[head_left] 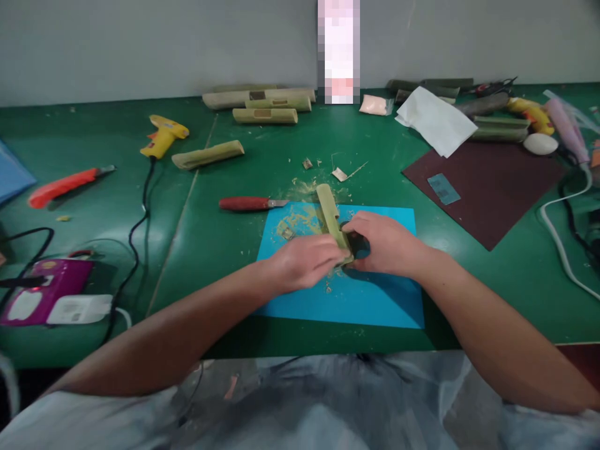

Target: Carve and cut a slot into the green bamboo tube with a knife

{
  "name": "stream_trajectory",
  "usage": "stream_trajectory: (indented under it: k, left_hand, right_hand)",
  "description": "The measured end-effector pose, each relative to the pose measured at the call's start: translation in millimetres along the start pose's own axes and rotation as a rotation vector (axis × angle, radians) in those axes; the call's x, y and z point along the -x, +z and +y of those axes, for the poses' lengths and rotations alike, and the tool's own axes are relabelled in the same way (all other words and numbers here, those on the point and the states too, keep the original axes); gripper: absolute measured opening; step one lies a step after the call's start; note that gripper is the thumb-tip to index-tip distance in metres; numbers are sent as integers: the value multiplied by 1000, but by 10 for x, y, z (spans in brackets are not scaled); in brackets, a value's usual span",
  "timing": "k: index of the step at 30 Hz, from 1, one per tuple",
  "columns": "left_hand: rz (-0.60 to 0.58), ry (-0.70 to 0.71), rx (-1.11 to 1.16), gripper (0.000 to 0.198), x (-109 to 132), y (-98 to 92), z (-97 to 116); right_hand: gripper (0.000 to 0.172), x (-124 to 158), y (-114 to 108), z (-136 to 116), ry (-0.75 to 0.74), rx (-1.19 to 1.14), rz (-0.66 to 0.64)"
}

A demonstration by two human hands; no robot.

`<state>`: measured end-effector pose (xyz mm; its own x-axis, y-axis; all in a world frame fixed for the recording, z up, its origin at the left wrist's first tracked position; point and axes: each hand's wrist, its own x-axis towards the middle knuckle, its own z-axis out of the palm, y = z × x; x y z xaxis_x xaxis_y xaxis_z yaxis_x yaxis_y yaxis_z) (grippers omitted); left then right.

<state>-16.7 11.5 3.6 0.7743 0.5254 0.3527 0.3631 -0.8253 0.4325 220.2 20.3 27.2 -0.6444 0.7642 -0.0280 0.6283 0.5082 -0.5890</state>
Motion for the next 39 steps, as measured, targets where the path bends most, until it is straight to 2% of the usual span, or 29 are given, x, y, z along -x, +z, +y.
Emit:
stream_trajectory:
  k: [3,7,11,16,24,28,33,34,37,39]
  left_hand:
    - [68,-47,-34,25,-15,-6,14]
    - [-20,-8,11,26,-4,-1,28]
    - [59,-56,-61,26,3,7,11]
    - [11,-2,36,23,11,26,48]
    - [24,-27,81,23,-26,28,69]
    - [16,-6,55,24,-30,5,-5]
    - [148,-43,-46,23,-22,-37,-105]
    - [139,-30,-40,23,-17,-34,-93]
    - [17,34,33,25,-10,0,-36]
    - [2,12,41,25,-16,22,-29]
  right_hand:
    - [39,-2,4,10,16,-5,12]
    - [41,1,4,10,10,-11,-17]
    - [44,6,4,7,48,-28,-14]
    - [43,5,13,27,27,-15,-18]
    - [50,16,12,14,-43,40,27]
    - [43,18,23,19,-31,26,47]
    - [44,13,1,10,34,-15,29]
    - [44,11,-3,5,44,-17,28]
    - [43,5,-7,-3,57,-23,13]
    - [42,3,-4,0,60,-27,8]
